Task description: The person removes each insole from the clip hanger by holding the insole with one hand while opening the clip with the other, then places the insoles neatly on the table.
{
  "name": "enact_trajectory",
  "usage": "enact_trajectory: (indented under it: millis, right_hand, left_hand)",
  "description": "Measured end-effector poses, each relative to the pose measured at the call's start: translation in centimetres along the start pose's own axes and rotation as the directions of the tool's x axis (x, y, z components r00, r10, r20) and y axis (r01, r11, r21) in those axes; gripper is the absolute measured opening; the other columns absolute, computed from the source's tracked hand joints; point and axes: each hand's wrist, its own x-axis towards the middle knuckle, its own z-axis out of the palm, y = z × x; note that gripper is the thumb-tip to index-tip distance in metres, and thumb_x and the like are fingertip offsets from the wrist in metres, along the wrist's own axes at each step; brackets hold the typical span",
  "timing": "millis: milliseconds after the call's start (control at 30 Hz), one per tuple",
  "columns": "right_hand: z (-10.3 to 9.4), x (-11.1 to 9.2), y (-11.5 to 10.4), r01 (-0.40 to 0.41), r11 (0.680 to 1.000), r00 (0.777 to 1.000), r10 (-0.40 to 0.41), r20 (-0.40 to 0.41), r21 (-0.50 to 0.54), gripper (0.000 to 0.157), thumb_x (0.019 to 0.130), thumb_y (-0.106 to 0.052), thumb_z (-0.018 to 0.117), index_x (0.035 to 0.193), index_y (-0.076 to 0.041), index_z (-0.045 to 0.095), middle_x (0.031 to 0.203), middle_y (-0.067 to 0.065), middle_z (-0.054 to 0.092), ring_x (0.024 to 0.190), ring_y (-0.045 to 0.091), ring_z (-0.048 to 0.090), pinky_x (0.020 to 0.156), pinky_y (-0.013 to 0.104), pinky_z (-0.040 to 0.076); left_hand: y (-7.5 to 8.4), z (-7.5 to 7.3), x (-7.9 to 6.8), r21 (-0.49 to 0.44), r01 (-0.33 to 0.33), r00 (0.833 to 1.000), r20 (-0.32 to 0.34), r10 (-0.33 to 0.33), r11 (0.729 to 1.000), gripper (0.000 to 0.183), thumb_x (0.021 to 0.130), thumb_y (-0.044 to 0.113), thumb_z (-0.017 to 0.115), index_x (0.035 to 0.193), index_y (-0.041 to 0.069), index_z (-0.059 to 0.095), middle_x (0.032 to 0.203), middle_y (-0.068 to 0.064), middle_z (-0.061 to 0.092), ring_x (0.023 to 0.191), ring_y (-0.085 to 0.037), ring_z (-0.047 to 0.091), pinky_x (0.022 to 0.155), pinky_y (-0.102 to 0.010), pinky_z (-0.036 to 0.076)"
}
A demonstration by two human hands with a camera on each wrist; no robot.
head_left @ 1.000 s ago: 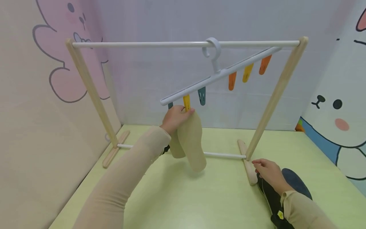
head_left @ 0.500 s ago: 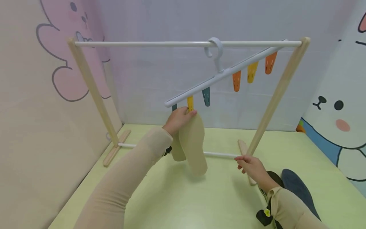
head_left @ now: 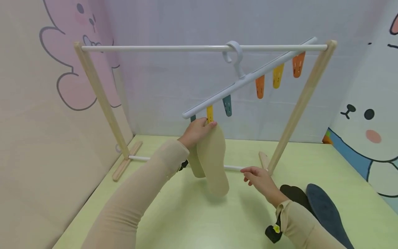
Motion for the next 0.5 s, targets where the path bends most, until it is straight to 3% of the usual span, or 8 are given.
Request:
enact_trajectory:
  millis: [300,500]
  right_hand:
    - [1.6,0.7,-1.9,0.049,0.998,0.999,-0.048,-0.016,0.032,0.028,0.096,-0.008,0.051,0.117,0.009,0.059,0.085,0.008,0.063,0.076,0.014,0.056,0.074,0.032,0.048]
    - [2.6,1.0,-2.8,0.054,0.994,0.998,-0.055,0.009,0.090,0.027,0.094,-0.006,0.052,0.114,0.010,0.060,0.086,0.008,0.063,0.076,0.016,0.056,0.074,0.031,0.046]
  left_hand:
    - [0.1,0.3,0.0,-0.018,0.031,0.999,0.017,-0.031,0.999,0.032,0.099,0.036,0.052,0.094,0.004,0.056,0.077,-0.004,0.047,0.070,-0.017,0.046,0.061,-0.028,0.037]
    - [0.2,0.6,0.0,-0.017,0.005,1.000,0.025,-0.005,1.000,0.031,0.099,0.035,0.053,0.093,0.004,0.056,0.077,-0.004,0.047,0.071,-0.017,0.046,0.061,-0.027,0.036]
